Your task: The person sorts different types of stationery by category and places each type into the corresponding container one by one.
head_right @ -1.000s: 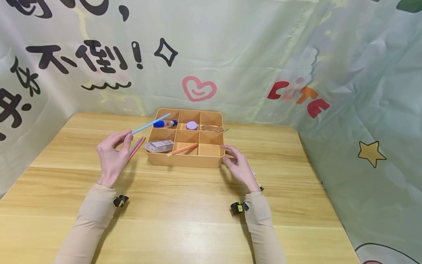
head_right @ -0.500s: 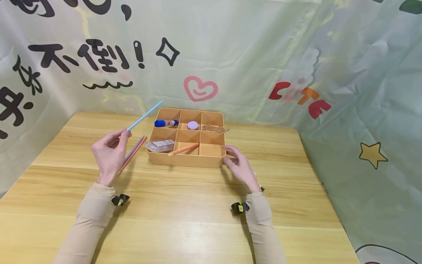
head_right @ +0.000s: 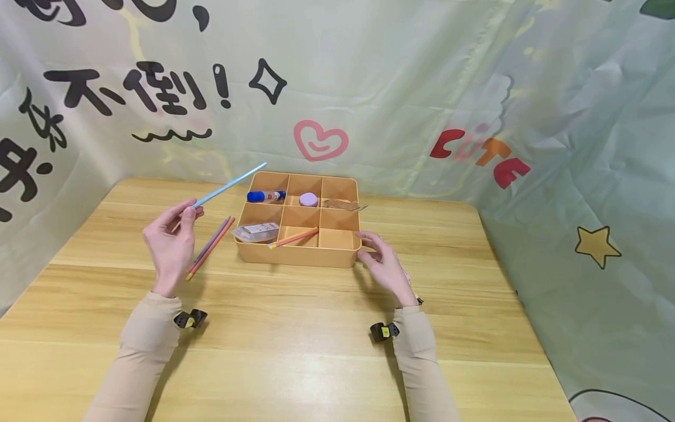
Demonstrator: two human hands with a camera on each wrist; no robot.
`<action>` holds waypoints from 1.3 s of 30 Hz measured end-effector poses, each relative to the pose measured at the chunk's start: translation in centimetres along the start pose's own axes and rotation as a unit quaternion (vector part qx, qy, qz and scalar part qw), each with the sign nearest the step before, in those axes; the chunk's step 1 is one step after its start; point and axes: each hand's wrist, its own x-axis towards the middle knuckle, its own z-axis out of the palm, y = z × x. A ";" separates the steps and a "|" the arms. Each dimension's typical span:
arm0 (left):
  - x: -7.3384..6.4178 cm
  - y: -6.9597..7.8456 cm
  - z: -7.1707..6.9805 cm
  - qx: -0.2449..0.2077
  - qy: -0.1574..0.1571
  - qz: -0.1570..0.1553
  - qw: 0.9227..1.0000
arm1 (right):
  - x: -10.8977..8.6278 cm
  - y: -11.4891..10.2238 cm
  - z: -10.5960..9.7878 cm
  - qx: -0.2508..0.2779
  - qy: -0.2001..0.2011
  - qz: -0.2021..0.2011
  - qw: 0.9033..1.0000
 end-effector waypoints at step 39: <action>-2.4 1.1 2.4 0.076 -0.150 0.173 0.970 | -0.1 -0.2 -0.1 -0.006 -0.001 0.009 1.000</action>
